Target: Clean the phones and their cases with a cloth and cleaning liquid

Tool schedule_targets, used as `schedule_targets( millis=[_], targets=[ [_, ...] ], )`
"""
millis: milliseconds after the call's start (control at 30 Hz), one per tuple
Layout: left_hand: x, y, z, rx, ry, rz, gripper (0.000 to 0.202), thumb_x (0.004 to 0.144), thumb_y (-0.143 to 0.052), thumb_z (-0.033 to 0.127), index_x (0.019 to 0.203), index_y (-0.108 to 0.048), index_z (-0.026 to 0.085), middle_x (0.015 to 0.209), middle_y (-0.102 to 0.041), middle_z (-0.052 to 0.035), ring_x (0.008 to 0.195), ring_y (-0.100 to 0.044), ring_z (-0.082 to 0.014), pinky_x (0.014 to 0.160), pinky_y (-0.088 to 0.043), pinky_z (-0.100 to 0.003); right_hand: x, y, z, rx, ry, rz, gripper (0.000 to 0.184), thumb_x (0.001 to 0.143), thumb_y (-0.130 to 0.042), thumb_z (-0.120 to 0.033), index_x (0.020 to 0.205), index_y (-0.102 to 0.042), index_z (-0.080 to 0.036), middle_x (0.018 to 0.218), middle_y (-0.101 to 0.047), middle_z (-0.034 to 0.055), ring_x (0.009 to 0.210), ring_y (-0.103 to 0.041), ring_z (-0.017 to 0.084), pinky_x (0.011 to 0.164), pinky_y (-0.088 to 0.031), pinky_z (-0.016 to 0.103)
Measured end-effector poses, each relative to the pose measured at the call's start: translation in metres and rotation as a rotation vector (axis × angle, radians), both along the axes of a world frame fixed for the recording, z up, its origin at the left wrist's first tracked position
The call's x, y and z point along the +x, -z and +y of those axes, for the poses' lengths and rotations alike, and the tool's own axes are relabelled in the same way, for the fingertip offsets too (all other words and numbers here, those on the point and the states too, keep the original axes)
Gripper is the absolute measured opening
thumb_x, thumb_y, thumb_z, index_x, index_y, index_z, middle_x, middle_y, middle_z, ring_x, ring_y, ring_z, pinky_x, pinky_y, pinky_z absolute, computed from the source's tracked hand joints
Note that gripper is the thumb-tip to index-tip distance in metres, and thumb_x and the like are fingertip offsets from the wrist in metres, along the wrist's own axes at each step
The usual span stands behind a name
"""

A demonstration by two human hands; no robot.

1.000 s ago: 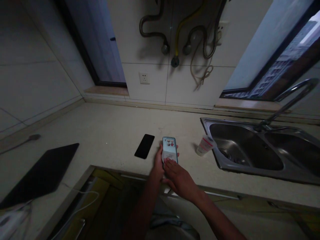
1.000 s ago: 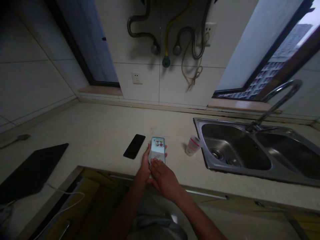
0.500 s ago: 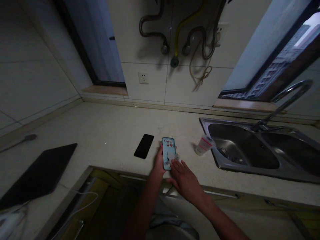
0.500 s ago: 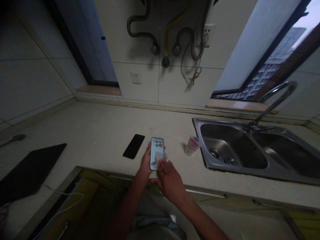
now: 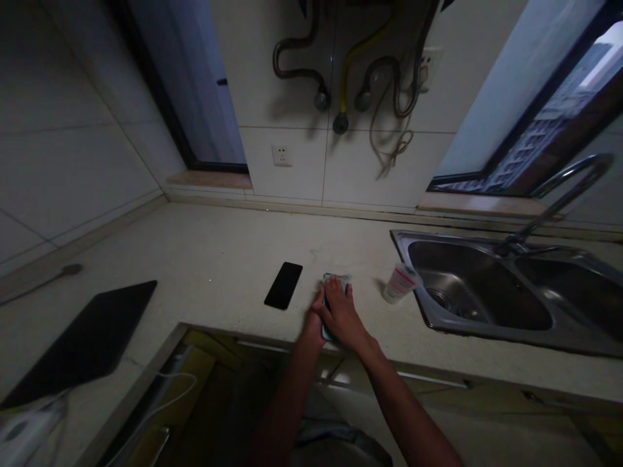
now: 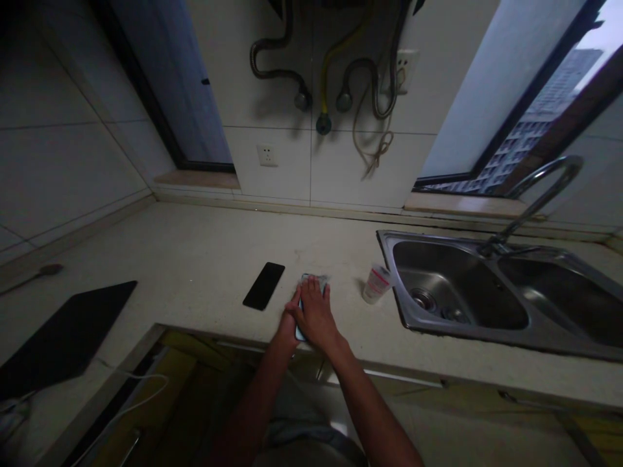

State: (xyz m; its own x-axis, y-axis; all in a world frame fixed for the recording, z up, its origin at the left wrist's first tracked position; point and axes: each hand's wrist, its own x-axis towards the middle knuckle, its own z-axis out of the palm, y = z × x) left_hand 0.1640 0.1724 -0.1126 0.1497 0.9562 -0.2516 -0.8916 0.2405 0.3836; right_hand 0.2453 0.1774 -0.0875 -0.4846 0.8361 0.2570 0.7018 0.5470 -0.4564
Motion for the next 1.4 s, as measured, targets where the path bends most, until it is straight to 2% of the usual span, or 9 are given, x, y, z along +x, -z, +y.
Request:
schedule_targets(
  millis=[133, 300, 400, 600, 800, 933, 1100, 1233, 1400],
  targets=[
    [0.003, -0.008, -0.003, -0.026, 0.016, -0.023, 0.047, 0.097, -0.042, 0.047, 0.129, -0.063, 0.020, 0.126, -0.067, -0.0095, 0.125, -0.057, -0.0287, 0.108, -0.043, -0.043, -0.002, 0.000, -0.008, 0.021, -0.066, 0.074, 0.067, 0.099, -0.046, -0.044, 0.151, -0.034, -0.004, 0.157, -0.027, 0.0262, 0.149, -0.020, 0.034, 0.119, -0.022, 0.060],
    [0.001, -0.012, -0.002, -0.127, 0.044, -0.021, 0.046, 0.097, -0.040, 0.043, 0.113, -0.068, 0.011, 0.111, -0.072, -0.0151, 0.117, -0.062, -0.0305, 0.105, -0.046, -0.045, 0.012, -0.004, -0.017, 0.001, -0.163, 0.071, 0.060, 0.099, -0.046, -0.036, 0.152, -0.035, -0.009, 0.155, -0.035, 0.0214, 0.146, -0.032, 0.031, 0.117, -0.033, 0.054],
    [-0.004, -0.010, -0.004, -0.176, 0.057, -0.013, 0.047, 0.096, -0.042, 0.045, 0.116, -0.067, 0.010, 0.105, -0.073, -0.0164, 0.108, -0.067, -0.0298, 0.101, -0.049, -0.047, 0.019, -0.008, -0.037, 0.024, -0.237, 0.007, 0.058, 0.097, -0.051, -0.034, 0.148, -0.042, -0.007, 0.151, -0.042, 0.0222, 0.142, -0.040, 0.032, 0.115, -0.037, 0.052],
    [-0.009, 0.002, -0.003, -0.127, 0.022, 0.024, 0.057, 0.091, -0.051, 0.054, 0.126, -0.062, 0.011, 0.103, -0.074, -0.0168, 0.086, -0.073, -0.0274, 0.080, -0.058, -0.041, 0.037, -0.024, -0.085, 0.021, -0.318, -0.067, 0.056, 0.092, -0.063, -0.039, 0.141, -0.053, -0.012, 0.142, -0.054, 0.0199, 0.133, -0.051, 0.032, 0.113, -0.042, 0.050],
    [-0.007, 0.004, 0.001, -0.124, 0.060, -0.046, 0.055, 0.094, -0.044, 0.054, 0.127, -0.061, 0.013, 0.100, -0.074, -0.0156, 0.075, -0.072, -0.0263, 0.073, -0.057, -0.042, 0.062, -0.045, -0.076, -0.063, -0.330, -0.065, 0.036, 0.094, -0.060, -0.035, 0.126, -0.065, -0.019, 0.127, -0.068, 0.0127, 0.120, -0.063, 0.027, 0.115, -0.038, 0.050],
    [-0.010, 0.003, -0.002, -0.078, 0.089, -0.069, 0.056, 0.094, -0.045, 0.054, 0.125, -0.062, 0.012, 0.099, -0.075, -0.0154, 0.071, -0.071, -0.0259, 0.075, -0.056, -0.043, 0.069, -0.044, -0.070, -0.040, -0.281, -0.104, 0.029, 0.095, -0.056, -0.028, 0.122, -0.067, -0.021, 0.119, -0.072, 0.0111, 0.112, -0.067, 0.026, 0.114, -0.038, 0.051],
    [-0.011, 0.003, 0.000, -0.102, 0.063, -0.033, 0.055, 0.095, -0.042, 0.052, 0.126, -0.062, 0.011, 0.100, -0.074, -0.0156, 0.077, -0.072, -0.0253, 0.081, -0.055, -0.042, 0.069, -0.019, -0.074, 0.050, -0.227, -0.166, 0.046, 0.092, -0.062, -0.032, 0.135, -0.059, -0.018, 0.133, -0.063, 0.0177, 0.123, -0.061, 0.031, 0.113, -0.038, 0.057],
    [-0.007, 0.001, 0.003, -0.173, 0.124, 0.026, 0.059, 0.094, -0.045, 0.054, 0.123, -0.064, 0.006, 0.098, -0.075, -0.0169, 0.091, -0.072, -0.0281, 0.092, -0.052, -0.042, 0.059, 0.004, -0.060, 0.069, -0.150, -0.178, 0.062, 0.092, -0.060, -0.037, 0.147, -0.044, -0.013, 0.151, -0.044, 0.0220, 0.140, -0.043, 0.034, 0.114, -0.034, 0.059],
    [-0.004, -0.003, 0.000, -0.141, 0.115, 0.066, 0.051, 0.095, -0.047, 0.046, 0.128, -0.063, 0.010, 0.111, -0.073, -0.0138, 0.115, -0.064, -0.0285, 0.107, -0.043, -0.042, 0.034, 0.006, -0.022, 0.019, 0.036, -0.119, 0.067, 0.099, -0.046, -0.048, 0.148, -0.039, -0.004, 0.155, -0.032, 0.0271, 0.147, -0.027, 0.038, 0.116, -0.022, 0.065]
  ],
)
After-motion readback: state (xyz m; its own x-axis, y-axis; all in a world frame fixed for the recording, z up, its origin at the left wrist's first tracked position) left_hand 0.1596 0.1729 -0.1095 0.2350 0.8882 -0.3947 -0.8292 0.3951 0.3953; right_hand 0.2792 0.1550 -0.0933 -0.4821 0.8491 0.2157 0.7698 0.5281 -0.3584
